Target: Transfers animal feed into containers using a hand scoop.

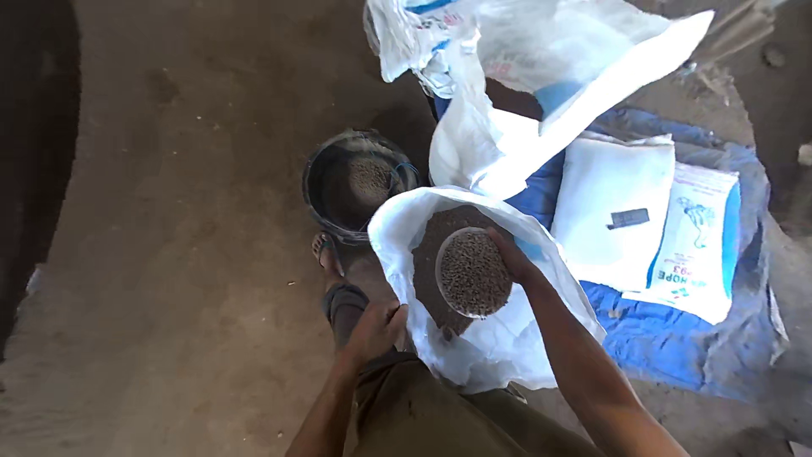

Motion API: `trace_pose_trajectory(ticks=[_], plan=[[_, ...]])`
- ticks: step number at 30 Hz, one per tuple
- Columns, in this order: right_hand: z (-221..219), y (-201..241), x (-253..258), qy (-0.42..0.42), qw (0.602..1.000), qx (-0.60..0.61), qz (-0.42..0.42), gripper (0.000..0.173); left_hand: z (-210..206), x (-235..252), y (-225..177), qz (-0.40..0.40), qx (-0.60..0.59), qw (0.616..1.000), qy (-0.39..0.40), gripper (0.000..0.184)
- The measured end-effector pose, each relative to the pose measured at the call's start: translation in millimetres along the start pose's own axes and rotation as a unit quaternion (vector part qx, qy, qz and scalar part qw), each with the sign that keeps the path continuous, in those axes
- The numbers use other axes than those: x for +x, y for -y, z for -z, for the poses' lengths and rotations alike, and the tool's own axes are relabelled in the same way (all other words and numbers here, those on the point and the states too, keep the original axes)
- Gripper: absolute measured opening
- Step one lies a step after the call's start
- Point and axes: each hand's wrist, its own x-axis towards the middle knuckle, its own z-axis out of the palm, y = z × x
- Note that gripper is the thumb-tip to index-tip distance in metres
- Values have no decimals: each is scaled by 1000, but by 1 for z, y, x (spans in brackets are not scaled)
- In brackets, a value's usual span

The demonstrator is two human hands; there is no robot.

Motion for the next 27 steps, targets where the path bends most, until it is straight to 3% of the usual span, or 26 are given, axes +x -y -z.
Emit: trace_pose_trajectory(ticks=[4, 6, 10, 13, 16, 18, 20, 24, 27], plan=[[-1, 37, -27, -38, 999, -1, -31, 65, 6, 6, 7, 17, -15, 1000, 18, 35], [-1, 44, -28, -47, 997, -16, -51, 69, 11, 9, 8, 63, 15, 998, 15, 41], [4, 40, -8, -91, 980, -169, -53, 82, 13, 16, 7, 152, 80, 984, 51, 65], [-3, 44, 10, -93, 933, -346, 35, 62, 13, 14, 5, 199, 118, 968, 102, 66], [-21, 23, 34, -77, 877, -473, 23, 53, 12, 6, 6, 223, 165, 948, 159, 64], [-27, 8, 43, -94, 864, -494, 27, 42, 11, 1, 5, 245, 181, 935, 184, 63], [-32, -5, 47, -145, 855, -493, 76, 46, 11, -1, -1, 264, 181, 926, 198, 61], [-43, -34, 62, -189, 831, -478, 214, 43, 6, -4, 2, 232, 160, 932, 227, 58], [-52, -27, 82, -137, 847, -488, 163, 46, 0, -4, 3, 173, 127, 948, 233, 52]])
